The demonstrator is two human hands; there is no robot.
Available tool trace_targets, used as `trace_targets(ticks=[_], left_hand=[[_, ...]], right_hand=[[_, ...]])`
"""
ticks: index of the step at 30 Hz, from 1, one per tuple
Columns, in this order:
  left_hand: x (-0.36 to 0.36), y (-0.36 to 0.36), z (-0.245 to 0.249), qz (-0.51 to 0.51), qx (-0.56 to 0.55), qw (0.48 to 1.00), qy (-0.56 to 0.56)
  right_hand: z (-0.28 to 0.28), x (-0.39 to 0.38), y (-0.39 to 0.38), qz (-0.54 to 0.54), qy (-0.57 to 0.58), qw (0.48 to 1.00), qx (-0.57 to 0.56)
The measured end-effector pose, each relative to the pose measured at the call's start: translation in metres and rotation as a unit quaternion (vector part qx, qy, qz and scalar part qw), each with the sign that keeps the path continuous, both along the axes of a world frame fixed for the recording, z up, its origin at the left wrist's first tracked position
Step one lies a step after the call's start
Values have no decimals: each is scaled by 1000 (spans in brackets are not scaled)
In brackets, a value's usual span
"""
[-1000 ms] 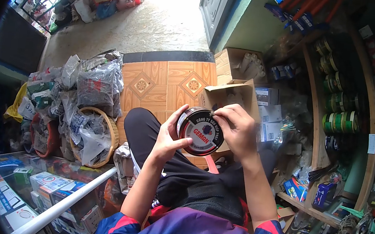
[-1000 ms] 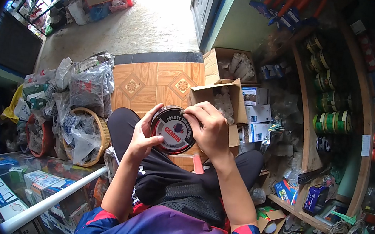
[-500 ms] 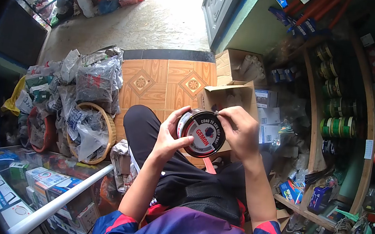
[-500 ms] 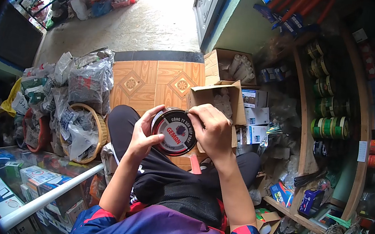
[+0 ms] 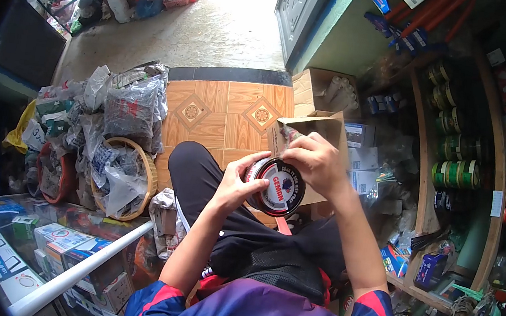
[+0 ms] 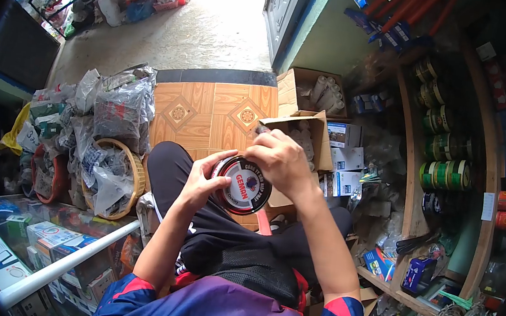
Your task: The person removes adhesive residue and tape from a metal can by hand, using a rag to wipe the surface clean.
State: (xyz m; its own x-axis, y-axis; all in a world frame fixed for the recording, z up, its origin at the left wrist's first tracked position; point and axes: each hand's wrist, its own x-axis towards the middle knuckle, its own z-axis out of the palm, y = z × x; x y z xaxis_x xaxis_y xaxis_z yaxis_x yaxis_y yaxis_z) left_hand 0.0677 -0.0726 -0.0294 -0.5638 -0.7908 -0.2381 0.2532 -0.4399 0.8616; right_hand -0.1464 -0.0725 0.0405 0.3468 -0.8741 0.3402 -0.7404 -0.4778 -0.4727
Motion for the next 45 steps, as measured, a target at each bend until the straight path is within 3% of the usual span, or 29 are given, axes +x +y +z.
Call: trace_targets(ticks=[3, 7, 11, 16, 22, 26, 29, 32, 33, 34, 35, 38, 45], left_hand=[[2, -5, -3, -13, 4, 1000, -22], [3, -12, -5, -40, 3, 998, -46], [5, -17, -5, -50, -9, 996, -74], [5, -20, -13, -73, -10, 994, -80], [8, -23, -12, -62, -28, 990, -120], [9, -26, -10, -62, -5, 995, -74], [12, -29, -2, -54, -35, 990, -123], [10, -34, -5, -47, -63, 988, -132], [10, -32, -4, -37, -69, 990, -120], [12, -29, -3, -31, -75, 990, -111], [12, -27, -12, -22, -92, 990, -108], [17, -23, -9, 18, 8, 996, -88], [12, -23, -9, 63, -80, 990, -95]], right_hand=[[-9, -2, -1, -3, 7, 1000, -15], [-7, 25, -6, 70, -17, 997, -33], [-24, -6, -11, 35, 7, 998, -41], [-21, 28, -8, 90, -17, 995, -31], [-33, 9, -12, 30, 37, 998, -50], [-25, 33, -9, 65, 10, 996, -66], [-33, 2, -18, 16, 34, 997, -68], [-37, 16, -8, -25, -35, 997, -64], [-35, 27, -1, 7, -107, 993, -41], [-36, 27, 2, 16, -98, 995, -32], [-39, 20, 2, -17, -65, 997, -31], [-67, -27, 10, -118, -14, 993, 25], [-59, -8, 39, -316, -253, 909, 100]])
